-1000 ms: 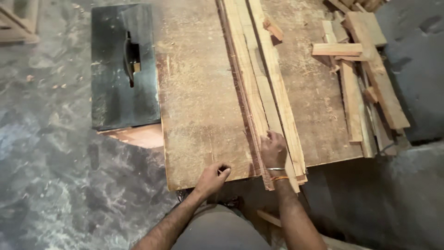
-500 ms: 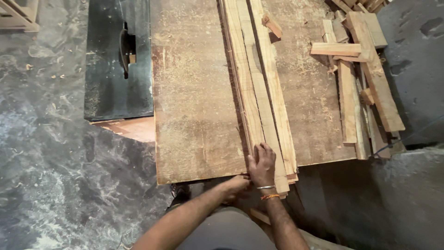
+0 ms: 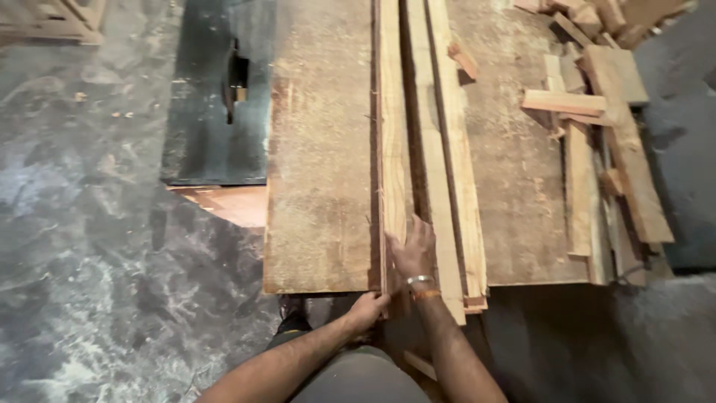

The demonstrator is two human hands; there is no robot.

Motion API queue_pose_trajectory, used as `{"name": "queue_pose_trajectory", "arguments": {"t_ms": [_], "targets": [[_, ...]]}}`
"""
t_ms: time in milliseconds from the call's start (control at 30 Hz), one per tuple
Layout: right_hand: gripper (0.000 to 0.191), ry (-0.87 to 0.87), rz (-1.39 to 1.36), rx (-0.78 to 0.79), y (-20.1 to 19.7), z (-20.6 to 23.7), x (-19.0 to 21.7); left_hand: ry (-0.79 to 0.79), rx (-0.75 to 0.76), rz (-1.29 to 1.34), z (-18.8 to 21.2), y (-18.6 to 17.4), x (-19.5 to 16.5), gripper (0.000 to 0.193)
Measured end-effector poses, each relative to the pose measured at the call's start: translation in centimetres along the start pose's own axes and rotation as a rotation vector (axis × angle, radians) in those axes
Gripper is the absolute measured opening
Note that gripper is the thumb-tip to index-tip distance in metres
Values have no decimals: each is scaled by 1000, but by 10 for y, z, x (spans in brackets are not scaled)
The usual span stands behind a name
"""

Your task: The person picks up long thin wooden strips from a stack and feeds them across a table saw blade to slit them, then carries the cut strips to a workbench and arranges them into a pile with other strips, aligning the stack by hand.

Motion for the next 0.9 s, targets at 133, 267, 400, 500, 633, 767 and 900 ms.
{"name": "queue_pose_trajectory", "arguments": {"t_ms": [133,267,400,500,633,767,900], "targets": [[107,176,98,31,41,-31,31,8,94,95,22,3,10,42],[95,387,279,131,62,-30,17,-151,422,-291,35,1,14,45],[89,405,283,156,67,4,-14,-242,723,-536,24,-41,-2,33],[100,278,344,1,56,64,-41,-102,602,-348,-8,-84,-33,23],[83,452,288,-19,39,203,-108,-23,334,-400,-45,-124,-59,27],[95,623,251,-56,24,274,-124,-51,189,-150,-43,-128,-60,23],[95,457,192,-253,31,203,-59,-99,163,-68,-37,-116,-50,21]]}}
Point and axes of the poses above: each hand's wrist, its own z-axis away from the middle knuckle, its own y-axis out of the palm, x = y × z, the point moved 7 cm from there along -z, towards the middle knuckle, and after that the axes turned 15 degrees about y, right-handed, at the moved point
